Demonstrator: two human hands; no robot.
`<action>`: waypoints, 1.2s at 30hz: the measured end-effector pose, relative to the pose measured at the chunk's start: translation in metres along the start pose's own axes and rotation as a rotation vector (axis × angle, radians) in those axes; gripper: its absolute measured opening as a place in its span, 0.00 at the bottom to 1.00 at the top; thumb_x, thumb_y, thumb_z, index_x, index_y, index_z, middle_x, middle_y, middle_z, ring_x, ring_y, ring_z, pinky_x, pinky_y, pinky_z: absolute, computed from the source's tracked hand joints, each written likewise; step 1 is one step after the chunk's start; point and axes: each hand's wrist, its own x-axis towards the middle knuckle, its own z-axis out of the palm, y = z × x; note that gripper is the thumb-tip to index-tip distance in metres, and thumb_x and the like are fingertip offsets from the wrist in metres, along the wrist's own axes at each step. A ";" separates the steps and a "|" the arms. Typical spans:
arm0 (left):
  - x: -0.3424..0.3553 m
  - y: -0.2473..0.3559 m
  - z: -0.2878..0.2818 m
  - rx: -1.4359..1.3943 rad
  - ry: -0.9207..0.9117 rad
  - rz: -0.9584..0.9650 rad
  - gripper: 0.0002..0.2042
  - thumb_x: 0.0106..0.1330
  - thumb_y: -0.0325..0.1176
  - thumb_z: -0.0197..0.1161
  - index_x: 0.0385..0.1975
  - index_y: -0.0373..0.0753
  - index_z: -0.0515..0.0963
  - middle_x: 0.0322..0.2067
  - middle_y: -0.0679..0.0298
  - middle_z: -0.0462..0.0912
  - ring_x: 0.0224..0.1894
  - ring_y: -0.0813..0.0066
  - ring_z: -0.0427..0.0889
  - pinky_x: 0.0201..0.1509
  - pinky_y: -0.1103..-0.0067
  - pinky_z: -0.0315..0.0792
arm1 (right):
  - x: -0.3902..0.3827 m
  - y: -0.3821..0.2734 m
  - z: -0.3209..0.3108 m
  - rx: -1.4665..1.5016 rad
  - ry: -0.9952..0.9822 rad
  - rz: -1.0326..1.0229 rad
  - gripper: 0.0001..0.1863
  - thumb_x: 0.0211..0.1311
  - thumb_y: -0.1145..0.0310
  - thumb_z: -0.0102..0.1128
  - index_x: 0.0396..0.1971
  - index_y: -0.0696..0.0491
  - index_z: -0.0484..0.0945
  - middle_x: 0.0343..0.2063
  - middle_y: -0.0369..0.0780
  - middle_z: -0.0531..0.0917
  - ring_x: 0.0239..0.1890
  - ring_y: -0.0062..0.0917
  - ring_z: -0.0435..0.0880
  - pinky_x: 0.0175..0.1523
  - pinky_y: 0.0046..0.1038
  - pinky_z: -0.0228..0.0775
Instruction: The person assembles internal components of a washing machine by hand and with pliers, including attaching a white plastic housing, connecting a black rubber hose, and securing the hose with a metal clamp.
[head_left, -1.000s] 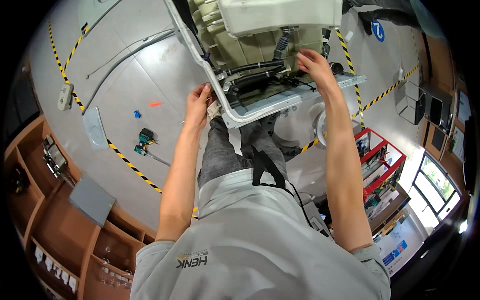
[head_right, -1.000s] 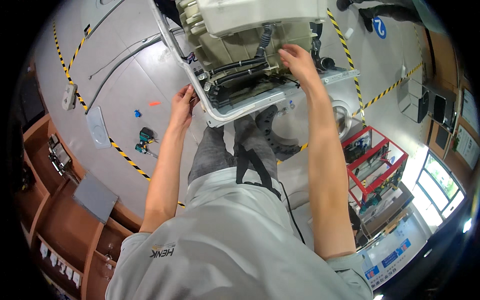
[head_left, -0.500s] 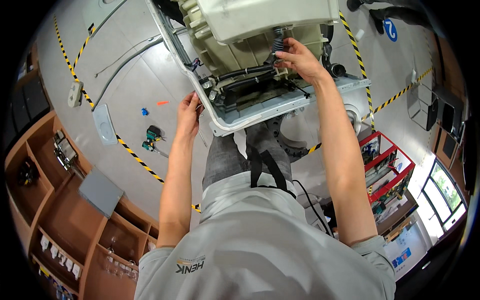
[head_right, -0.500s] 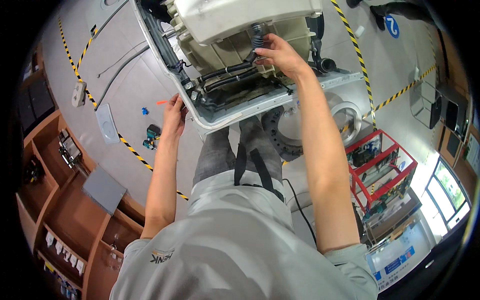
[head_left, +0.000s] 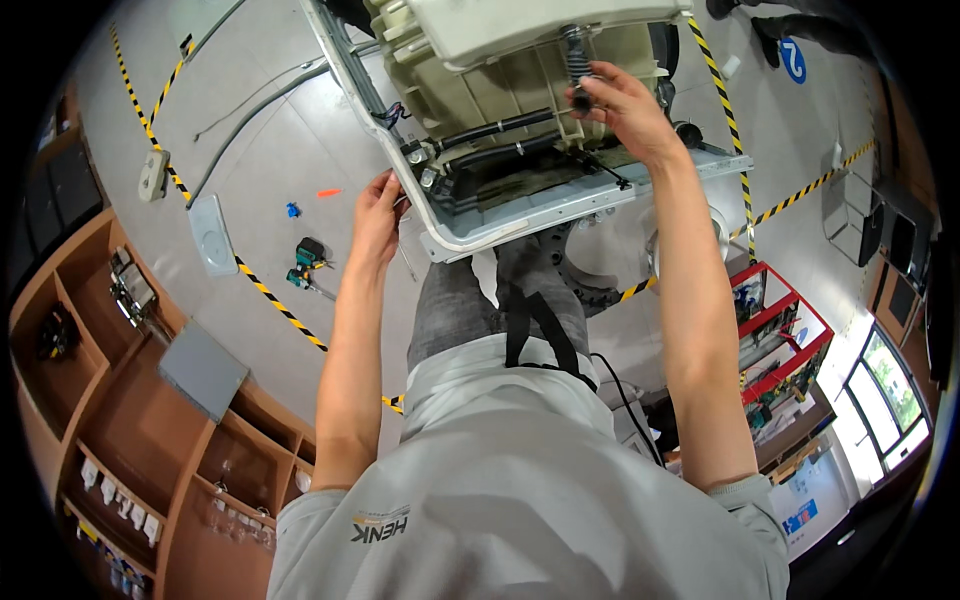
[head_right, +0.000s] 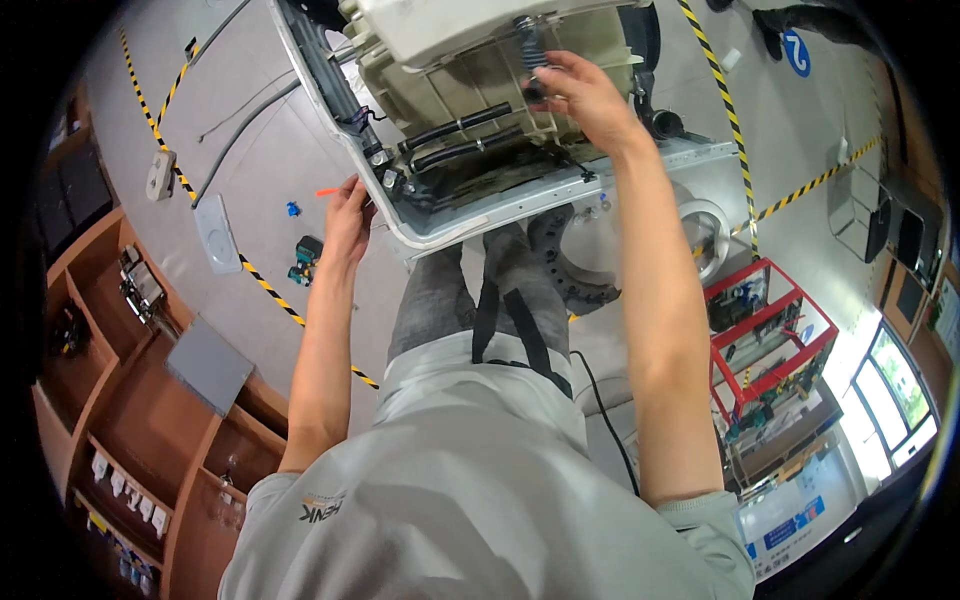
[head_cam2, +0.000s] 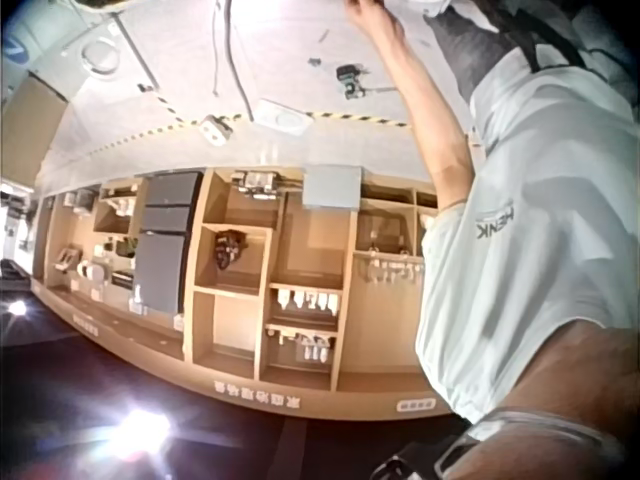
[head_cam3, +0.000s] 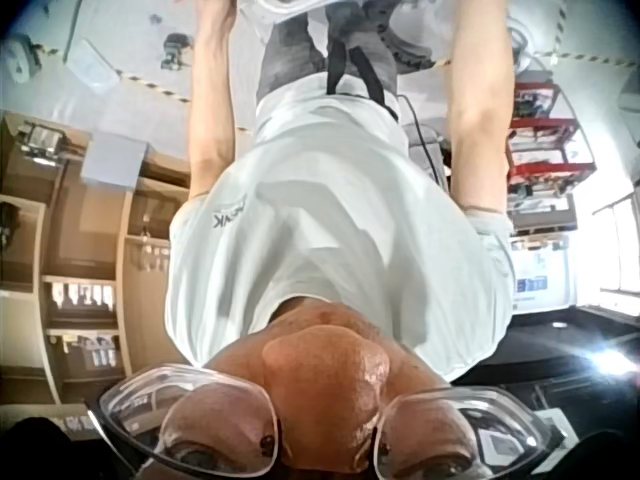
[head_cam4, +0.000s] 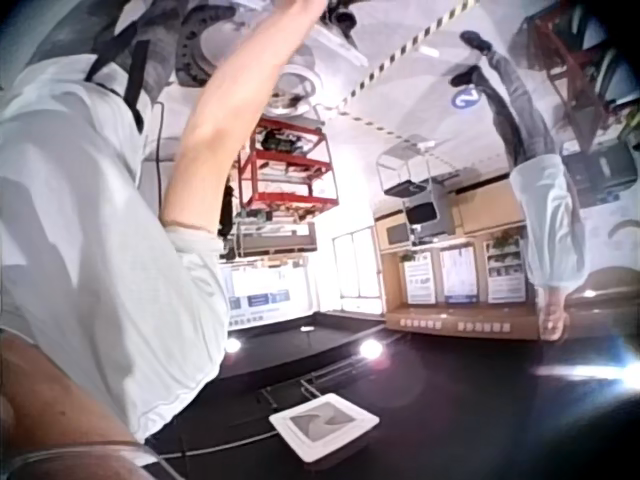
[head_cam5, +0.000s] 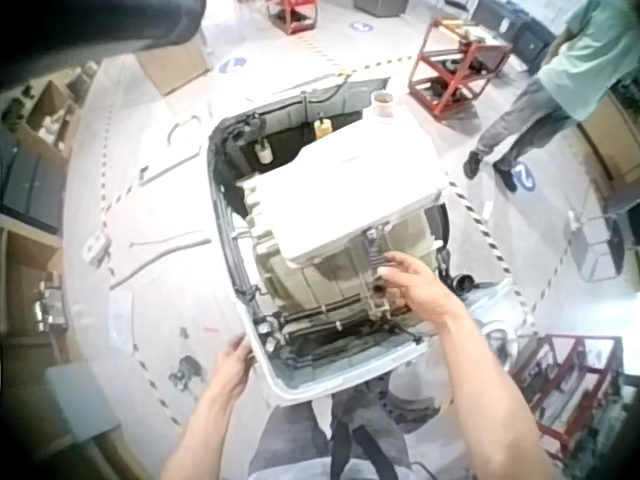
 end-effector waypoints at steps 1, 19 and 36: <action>-0.002 -0.004 -0.002 -0.010 0.003 -0.012 0.16 0.70 0.39 0.53 0.49 0.33 0.73 0.37 0.68 0.80 0.38 0.83 0.76 0.42 0.84 0.69 | -0.001 -0.002 -0.002 0.075 0.000 0.005 0.25 0.63 0.68 0.57 0.56 0.62 0.63 0.41 0.42 0.77 0.44 0.24 0.78 0.47 0.29 0.75; 0.009 -0.015 -0.007 -0.047 -0.061 0.022 0.19 0.69 0.40 0.55 0.50 0.31 0.71 0.41 0.64 0.79 0.43 0.78 0.77 0.47 0.79 0.72 | 0.009 -0.031 0.018 0.009 0.080 0.205 0.19 0.59 0.56 0.59 0.40 0.56 0.73 0.30 0.36 0.78 0.30 0.21 0.79 0.34 0.22 0.71; 0.004 -0.006 -0.001 -0.064 -0.027 0.009 0.18 0.69 0.39 0.55 0.50 0.30 0.72 0.37 0.66 0.80 0.38 0.81 0.77 0.44 0.82 0.72 | 0.070 -0.022 0.024 0.357 0.527 0.023 0.26 0.45 0.52 0.75 0.38 0.54 0.75 0.26 0.37 0.78 0.26 0.26 0.78 0.31 0.28 0.74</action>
